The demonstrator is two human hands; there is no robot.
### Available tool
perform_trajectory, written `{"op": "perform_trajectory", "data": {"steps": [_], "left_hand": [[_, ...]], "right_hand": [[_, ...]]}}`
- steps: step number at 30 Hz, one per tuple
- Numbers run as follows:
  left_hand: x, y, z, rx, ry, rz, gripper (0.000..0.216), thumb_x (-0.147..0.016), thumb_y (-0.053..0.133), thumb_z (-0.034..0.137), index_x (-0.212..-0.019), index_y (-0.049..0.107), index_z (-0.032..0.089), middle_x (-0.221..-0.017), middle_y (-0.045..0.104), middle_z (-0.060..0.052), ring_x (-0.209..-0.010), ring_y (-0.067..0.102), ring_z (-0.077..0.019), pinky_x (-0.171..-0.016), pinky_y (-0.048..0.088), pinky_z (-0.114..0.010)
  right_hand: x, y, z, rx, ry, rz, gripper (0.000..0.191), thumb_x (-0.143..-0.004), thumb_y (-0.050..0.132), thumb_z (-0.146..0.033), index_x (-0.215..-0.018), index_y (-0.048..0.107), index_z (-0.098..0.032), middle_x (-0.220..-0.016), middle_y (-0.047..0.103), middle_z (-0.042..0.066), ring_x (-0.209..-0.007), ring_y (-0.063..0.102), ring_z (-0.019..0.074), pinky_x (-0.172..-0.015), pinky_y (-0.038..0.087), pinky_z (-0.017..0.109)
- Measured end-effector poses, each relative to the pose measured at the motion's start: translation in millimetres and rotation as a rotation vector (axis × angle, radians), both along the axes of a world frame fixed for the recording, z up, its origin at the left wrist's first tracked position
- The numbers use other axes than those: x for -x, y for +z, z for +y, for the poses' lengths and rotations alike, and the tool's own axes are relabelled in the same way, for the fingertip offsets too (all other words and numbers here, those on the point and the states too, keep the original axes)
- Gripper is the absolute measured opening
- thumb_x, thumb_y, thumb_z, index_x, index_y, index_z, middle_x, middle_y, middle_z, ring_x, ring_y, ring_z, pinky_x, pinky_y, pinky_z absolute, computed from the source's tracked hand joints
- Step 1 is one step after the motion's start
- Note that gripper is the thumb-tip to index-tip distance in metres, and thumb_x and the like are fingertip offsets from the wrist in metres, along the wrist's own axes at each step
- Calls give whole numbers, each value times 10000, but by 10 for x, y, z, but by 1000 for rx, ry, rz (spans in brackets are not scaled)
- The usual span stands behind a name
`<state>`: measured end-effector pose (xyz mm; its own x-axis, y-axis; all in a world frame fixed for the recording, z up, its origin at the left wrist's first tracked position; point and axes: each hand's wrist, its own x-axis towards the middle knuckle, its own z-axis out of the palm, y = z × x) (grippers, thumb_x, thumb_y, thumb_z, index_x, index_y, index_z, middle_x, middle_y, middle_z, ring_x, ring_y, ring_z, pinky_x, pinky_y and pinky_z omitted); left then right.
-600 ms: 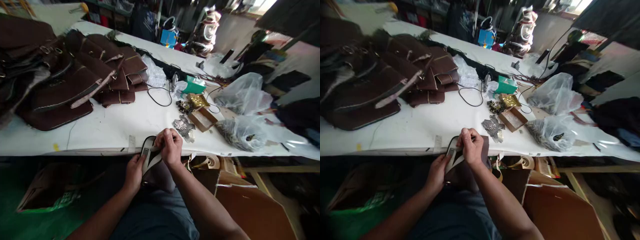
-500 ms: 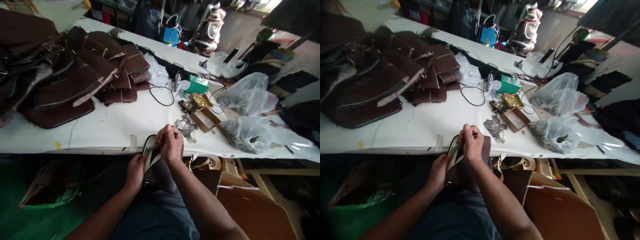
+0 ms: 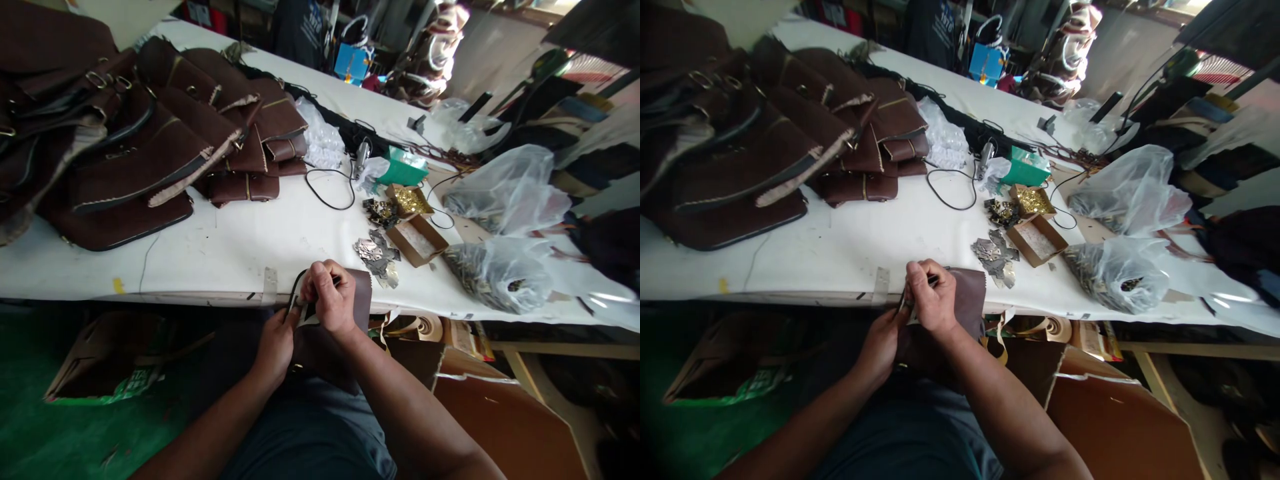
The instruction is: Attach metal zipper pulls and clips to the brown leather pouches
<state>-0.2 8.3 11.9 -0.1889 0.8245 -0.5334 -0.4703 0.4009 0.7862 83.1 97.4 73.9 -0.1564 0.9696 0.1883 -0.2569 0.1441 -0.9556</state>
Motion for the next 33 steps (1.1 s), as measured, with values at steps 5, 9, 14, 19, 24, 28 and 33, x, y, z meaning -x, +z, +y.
{"op": "perform_trajectory", "data": {"steps": [5,9,14,19,24,28,33], "left_hand": [[12,92,-12,1,-74,50,473,-666,942,532,-903,785,154,-825,786,-50,-784,712,-235,-699,495,-296],[-7,113,-15,-6,-87,98,485,-632,967,429,-988,791,150,-909,817,-75,-838,738,-261,-741,523,-321],[-31,103,-5,22,-94,131,464,-640,942,396,-1009,791,159,-934,828,-83,-851,751,-273,-737,536,-327],[-23,109,4,23,-105,214,323,-645,897,342,-900,797,172,-850,808,-65,-796,735,-267,-672,505,-312],[-2,61,0,15,-113,270,313,-649,873,326,-919,801,186,-885,820,-72,-861,755,-301,-694,521,-323],[25,50,-60,14,-151,304,335,-695,819,357,-982,789,188,-938,830,-107,-951,771,-348,-732,550,-356],[213,177,-158,31,-314,326,462,-752,829,434,-1149,769,205,-1017,843,-81,-981,796,-355,-793,614,-390]], "right_hand": [[-24,-46,-43,-49,38,-40,482,-1001,730,-490,-661,512,-227,-566,546,-44,-491,525,118,-492,430,267],[-9,99,-3,-23,31,-24,461,-993,743,-482,-676,524,-228,-564,547,-48,-480,512,115,-482,421,261],[3,308,-51,-111,-20,56,454,-1006,692,-537,-710,510,-244,-628,567,-31,-532,533,129,-533,468,280],[34,129,-96,-114,29,-197,498,-968,706,-549,-635,510,-236,-563,508,-37,-532,452,126,-531,406,279],[77,89,-93,-178,51,-204,432,-963,691,-489,-660,541,-220,-628,543,-23,-584,471,124,-578,411,274],[162,227,-184,-120,117,-290,425,-904,719,-510,-650,560,-209,-590,499,-46,-565,432,107,-543,369,249],[183,574,-43,-287,-14,-388,430,-964,710,-567,-746,606,-211,-694,578,-46,-655,531,108,-633,423,229]]}}
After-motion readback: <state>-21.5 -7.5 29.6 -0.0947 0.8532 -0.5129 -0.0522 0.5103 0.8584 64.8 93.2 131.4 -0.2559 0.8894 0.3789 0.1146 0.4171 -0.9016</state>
